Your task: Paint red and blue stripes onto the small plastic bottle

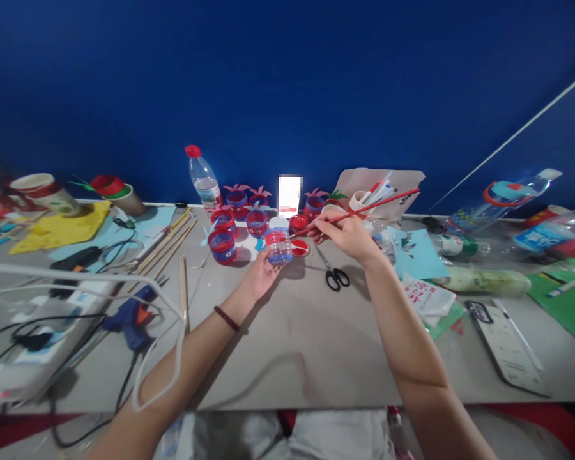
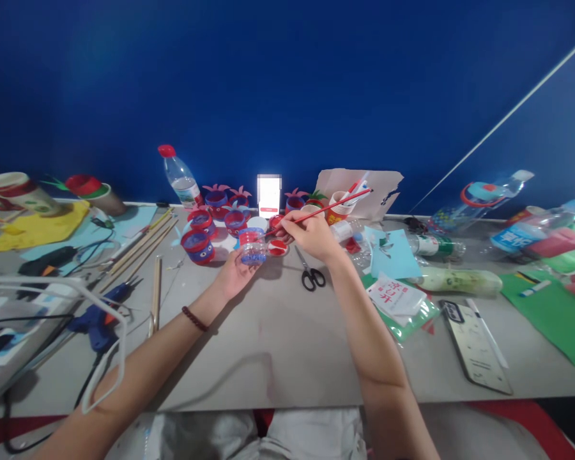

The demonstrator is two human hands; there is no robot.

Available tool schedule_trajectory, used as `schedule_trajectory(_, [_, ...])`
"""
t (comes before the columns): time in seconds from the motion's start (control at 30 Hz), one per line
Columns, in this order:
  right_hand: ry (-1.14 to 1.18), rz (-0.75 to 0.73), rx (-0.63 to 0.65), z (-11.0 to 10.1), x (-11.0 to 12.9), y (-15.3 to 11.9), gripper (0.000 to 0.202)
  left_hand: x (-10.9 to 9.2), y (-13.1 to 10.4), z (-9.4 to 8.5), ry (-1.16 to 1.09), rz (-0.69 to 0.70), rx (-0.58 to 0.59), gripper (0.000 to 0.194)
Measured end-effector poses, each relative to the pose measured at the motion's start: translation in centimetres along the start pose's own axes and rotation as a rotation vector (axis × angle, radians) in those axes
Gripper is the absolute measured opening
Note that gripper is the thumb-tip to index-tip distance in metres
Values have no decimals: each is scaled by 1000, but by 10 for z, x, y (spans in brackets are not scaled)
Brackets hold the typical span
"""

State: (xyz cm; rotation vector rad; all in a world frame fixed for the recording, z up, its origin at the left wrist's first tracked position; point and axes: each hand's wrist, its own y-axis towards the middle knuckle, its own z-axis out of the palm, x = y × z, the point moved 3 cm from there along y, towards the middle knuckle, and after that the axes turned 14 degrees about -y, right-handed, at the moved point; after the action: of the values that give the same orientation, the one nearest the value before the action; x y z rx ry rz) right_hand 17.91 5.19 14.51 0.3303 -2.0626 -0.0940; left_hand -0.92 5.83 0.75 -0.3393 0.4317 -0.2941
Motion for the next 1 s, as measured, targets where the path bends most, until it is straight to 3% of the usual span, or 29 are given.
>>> schedule_trajectory(1.0, [-9, -18, -4, -1, 3, -1, 17, 0, 1, -3, 32, 31, 39, 14])
